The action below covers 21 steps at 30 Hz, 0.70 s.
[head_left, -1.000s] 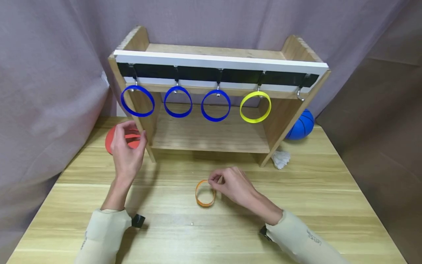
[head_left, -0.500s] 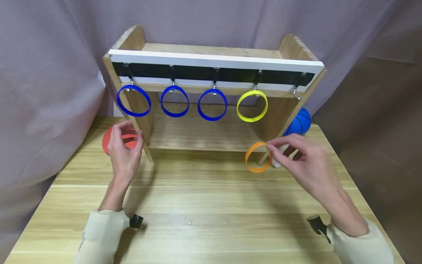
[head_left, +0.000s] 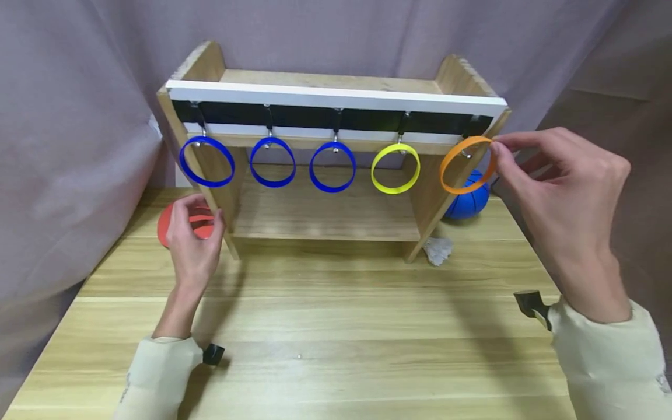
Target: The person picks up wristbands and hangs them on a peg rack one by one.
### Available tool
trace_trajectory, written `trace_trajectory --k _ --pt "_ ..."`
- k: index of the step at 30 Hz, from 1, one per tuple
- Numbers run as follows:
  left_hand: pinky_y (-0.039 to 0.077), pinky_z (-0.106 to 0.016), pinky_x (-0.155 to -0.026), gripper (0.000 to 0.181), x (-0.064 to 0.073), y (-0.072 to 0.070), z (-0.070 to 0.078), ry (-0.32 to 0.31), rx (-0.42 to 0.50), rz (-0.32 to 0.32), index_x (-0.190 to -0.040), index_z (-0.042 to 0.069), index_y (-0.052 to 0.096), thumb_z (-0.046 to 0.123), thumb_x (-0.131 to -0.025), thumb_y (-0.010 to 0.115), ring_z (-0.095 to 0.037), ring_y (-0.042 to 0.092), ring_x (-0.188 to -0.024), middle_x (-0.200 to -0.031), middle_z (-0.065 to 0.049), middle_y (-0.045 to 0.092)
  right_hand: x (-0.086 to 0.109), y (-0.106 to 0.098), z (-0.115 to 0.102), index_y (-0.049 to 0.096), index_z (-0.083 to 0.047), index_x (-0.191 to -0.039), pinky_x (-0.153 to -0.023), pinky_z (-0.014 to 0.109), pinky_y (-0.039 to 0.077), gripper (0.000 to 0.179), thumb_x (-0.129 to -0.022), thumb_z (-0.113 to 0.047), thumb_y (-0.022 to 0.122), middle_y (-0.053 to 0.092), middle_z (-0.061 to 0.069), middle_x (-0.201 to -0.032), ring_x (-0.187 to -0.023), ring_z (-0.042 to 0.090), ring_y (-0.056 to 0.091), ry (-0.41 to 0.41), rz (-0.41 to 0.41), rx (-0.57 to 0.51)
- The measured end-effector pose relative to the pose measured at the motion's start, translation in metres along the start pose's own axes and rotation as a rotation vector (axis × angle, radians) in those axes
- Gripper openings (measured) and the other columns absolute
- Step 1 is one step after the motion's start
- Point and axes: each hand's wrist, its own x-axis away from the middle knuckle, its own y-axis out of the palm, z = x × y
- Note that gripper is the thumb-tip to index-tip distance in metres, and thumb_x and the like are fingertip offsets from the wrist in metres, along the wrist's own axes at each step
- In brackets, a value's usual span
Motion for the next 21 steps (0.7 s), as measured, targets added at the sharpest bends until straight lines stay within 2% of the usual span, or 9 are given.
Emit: trace_trajectory --k 5,10,13,17,19,21 --pt "0.057 -0.019 -0.068 0.030 0.000 0.001 0.003 0.003 -0.007 -0.006 -0.108 -0.015 0.056 -0.017 -0.080 0.066 -0.032 0.062 -0.084 -0.097 -0.025 0.060 0.001 0.009 0.009 0.078 -0.004 -0.094 -0.060 -0.001 0.041 0.019 -0.087 -0.021 0.074 0.073 0.008 -0.084 -0.063 -0.019 0.049 -0.031 -0.009 0.023" --pt "0.057 -0.021 -0.068 0.030 0.000 0.001 0.003 0.002 -0.010 -0.004 -0.108 -0.014 0.056 -0.017 -0.080 0.066 -0.033 0.062 -0.084 -0.097 -0.025 0.059 0.009 0.016 0.011 0.077 -0.004 -0.099 -0.063 0.000 0.038 0.019 -0.086 -0.017 0.077 0.073 0.010 -0.091 -0.068 -0.022 0.044 -0.009 -0.047 0.055" --pt "0.057 -0.021 -0.068 0.030 0.000 0.001 0.001 0.002 -0.012 0.003 -0.108 -0.014 0.056 -0.016 -0.080 0.067 -0.033 0.062 -0.083 -0.097 -0.024 0.060 0.011 0.018 0.012 0.077 -0.003 -0.102 -0.063 0.001 0.037 0.021 -0.086 -0.017 0.077 0.073 0.011 -0.093 -0.066 -0.016 0.044 0.011 -0.063 0.071" --pt "0.056 -0.018 -0.069 0.031 0.001 0.001 -0.003 -0.005 -0.011 0.019 -0.109 -0.013 0.056 -0.014 -0.080 0.067 -0.032 0.062 -0.082 -0.096 -0.022 0.060 0.011 0.020 0.012 0.076 -0.003 -0.104 -0.063 0.003 0.037 0.023 -0.087 -0.018 0.075 0.072 0.012 -0.096 -0.065 0.001 0.048 0.025 -0.080 0.082" --pt "0.056 -0.018 -0.069 0.031 0.002 0.001 -0.004 -0.010 -0.011 0.023 -0.109 -0.013 0.056 -0.014 -0.080 0.068 -0.032 0.062 -0.082 -0.097 -0.021 0.061 0.011 0.020 0.012 0.076 -0.003 -0.104 -0.064 0.003 0.037 0.023 -0.088 -0.019 0.075 0.072 0.012 -0.096 -0.065 0.000 0.048 0.022 -0.087 0.087" --pt "0.056 -0.018 -0.068 0.031 0.002 0.001 -0.003 -0.011 -0.016 0.022 -0.109 -0.013 0.056 -0.014 -0.080 0.067 -0.032 0.062 -0.082 -0.096 -0.022 0.060 0.011 0.019 0.011 0.076 -0.003 -0.105 -0.064 0.003 0.037 0.023 -0.088 -0.019 0.075 0.072 0.012 -0.096 -0.066 -0.006 0.047 0.022 -0.093 0.091"
